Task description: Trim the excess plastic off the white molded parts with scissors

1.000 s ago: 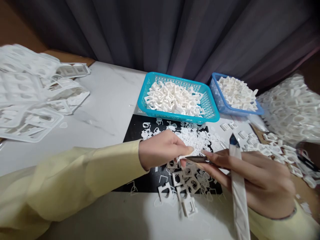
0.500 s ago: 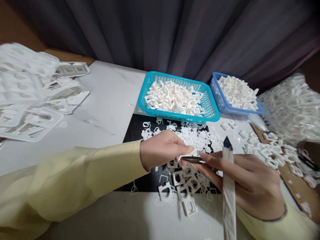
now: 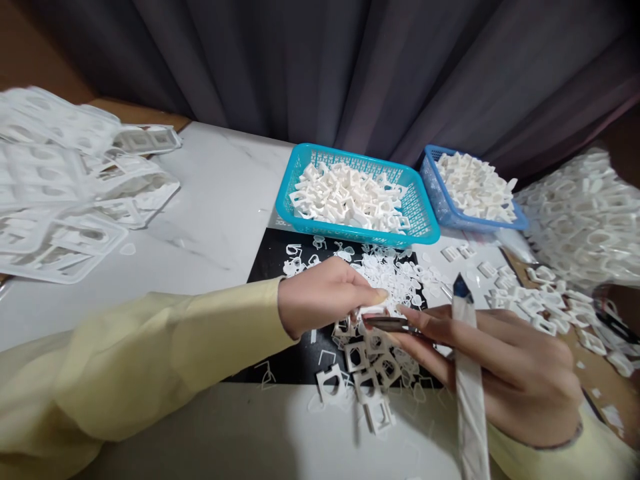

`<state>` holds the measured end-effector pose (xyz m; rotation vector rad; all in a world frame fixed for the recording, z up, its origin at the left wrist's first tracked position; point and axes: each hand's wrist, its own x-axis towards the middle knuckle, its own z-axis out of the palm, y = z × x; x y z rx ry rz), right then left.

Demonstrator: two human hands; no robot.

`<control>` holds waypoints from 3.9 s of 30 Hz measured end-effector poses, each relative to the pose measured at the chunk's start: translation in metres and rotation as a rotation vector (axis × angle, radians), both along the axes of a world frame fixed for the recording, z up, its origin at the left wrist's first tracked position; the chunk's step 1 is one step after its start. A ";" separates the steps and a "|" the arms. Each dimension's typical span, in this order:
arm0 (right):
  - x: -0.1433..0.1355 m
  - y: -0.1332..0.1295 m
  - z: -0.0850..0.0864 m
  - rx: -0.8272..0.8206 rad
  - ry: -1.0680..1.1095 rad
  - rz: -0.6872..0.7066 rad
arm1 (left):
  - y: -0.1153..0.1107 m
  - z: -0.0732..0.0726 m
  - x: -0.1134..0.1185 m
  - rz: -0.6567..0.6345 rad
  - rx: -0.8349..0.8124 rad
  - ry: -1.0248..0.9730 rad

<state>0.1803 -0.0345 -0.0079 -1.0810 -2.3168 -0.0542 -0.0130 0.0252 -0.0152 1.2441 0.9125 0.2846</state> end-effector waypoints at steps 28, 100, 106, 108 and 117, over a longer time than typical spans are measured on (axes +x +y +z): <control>0.033 0.029 0.006 -0.218 0.052 -0.178 | -0.001 0.001 -0.001 0.225 -0.234 -0.279; -0.002 0.029 0.077 -0.619 0.948 0.033 | -0.040 0.088 0.001 0.429 -0.374 -0.843; 0.004 0.013 0.093 -0.558 1.044 0.049 | -0.040 0.085 0.000 0.374 -0.432 -0.814; 0.003 0.007 0.096 -0.549 1.045 0.048 | -0.041 0.084 0.003 0.397 -0.309 -0.742; 0.004 -0.010 0.108 -0.387 0.802 0.007 | -0.046 0.088 0.006 0.395 -0.119 -0.503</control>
